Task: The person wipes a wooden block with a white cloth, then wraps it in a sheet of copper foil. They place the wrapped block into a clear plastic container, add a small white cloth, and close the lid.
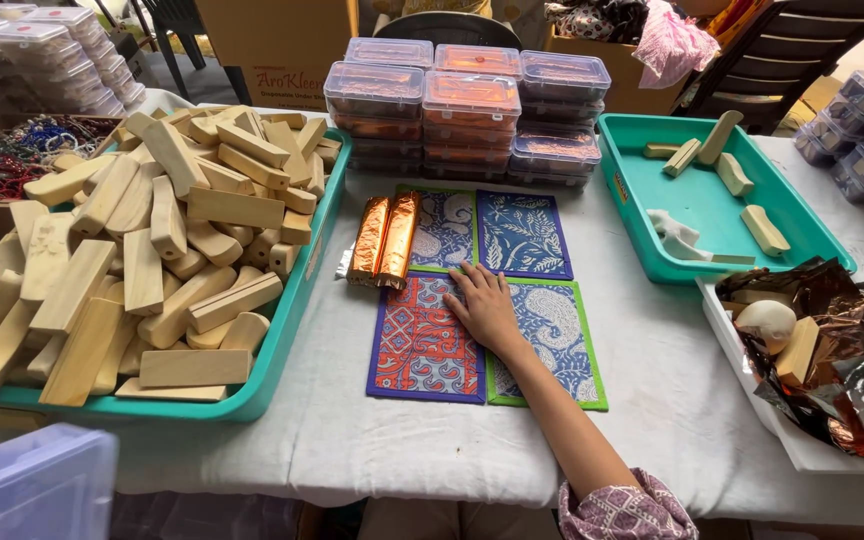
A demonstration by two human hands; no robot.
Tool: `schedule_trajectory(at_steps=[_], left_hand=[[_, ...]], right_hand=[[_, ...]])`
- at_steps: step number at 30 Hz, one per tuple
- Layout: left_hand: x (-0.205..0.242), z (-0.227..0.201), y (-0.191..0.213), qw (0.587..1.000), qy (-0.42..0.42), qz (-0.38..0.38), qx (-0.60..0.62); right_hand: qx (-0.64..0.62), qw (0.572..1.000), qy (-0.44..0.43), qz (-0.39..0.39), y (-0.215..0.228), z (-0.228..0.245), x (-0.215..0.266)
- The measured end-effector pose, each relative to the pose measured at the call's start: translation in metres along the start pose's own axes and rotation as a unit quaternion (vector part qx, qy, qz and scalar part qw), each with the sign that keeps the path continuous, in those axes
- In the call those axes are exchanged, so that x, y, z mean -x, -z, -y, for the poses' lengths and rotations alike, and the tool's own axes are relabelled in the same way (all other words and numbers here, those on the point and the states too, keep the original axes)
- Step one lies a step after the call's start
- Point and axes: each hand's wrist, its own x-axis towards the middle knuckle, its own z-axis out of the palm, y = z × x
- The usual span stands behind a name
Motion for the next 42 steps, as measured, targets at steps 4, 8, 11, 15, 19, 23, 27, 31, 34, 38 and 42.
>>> schedule_trajectory(at_steps=[4, 8, 11, 15, 19, 23, 27, 31, 34, 38, 42], left_hand=[[-0.026, -0.036, -0.146, 0.999, -0.006, 0.014, 0.039], [-0.054, -0.123, -0.316, 0.996, -0.009, 0.031, 0.081], [-0.056, -0.082, -0.418, 0.913, 0.305, 0.078, 0.258], [-0.003, -0.006, -0.492, 0.938, 0.301, 0.132, 0.113], [0.018, 0.008, -0.492, 0.932, 0.099, 0.226, -0.267], [-0.004, 0.049, -0.481, 0.915, -0.017, 0.292, -0.277], [-0.010, 0.052, -0.469, 0.910, -0.060, 0.343, -0.224], [-0.006, 0.039, -0.461, 0.886, -0.119, 0.366, -0.259], [-0.011, 0.034, -0.459, 0.886, -0.146, 0.360, -0.255], [-0.020, 0.017, -0.455, 0.907, -0.192, 0.309, -0.210], [-0.016, 0.032, -0.460, 0.938, -0.157, 0.261, -0.164]], right_hand=[[-0.046, 0.999, -0.004, 0.000, 0.013, -0.002, -0.002], [-0.470, 0.880, -0.062, 0.007, 0.015, -0.033, -0.003], [-0.648, 0.747, -0.133, -0.067, 0.041, -0.047, -0.002], [-0.667, 0.718, -0.160, -0.119, 0.084, -0.053, 0.002], [-0.302, 0.928, -0.130, -0.175, 0.061, -0.083, 0.010], [-0.277, 0.932, -0.191, -0.136, 0.055, -0.088, 0.007], [-0.306, 0.909, -0.256, -0.115, 0.054, -0.092, 0.003], [-0.435, 0.865, -0.223, -0.114, 0.040, -0.106, 0.006], [-0.462, 0.857, -0.209, -0.091, 0.048, -0.104, 0.007], [-0.484, 0.856, -0.182, -0.027, 0.074, -0.092, 0.014], [-0.523, 0.847, -0.090, 0.023, 0.103, -0.084, 0.021]])
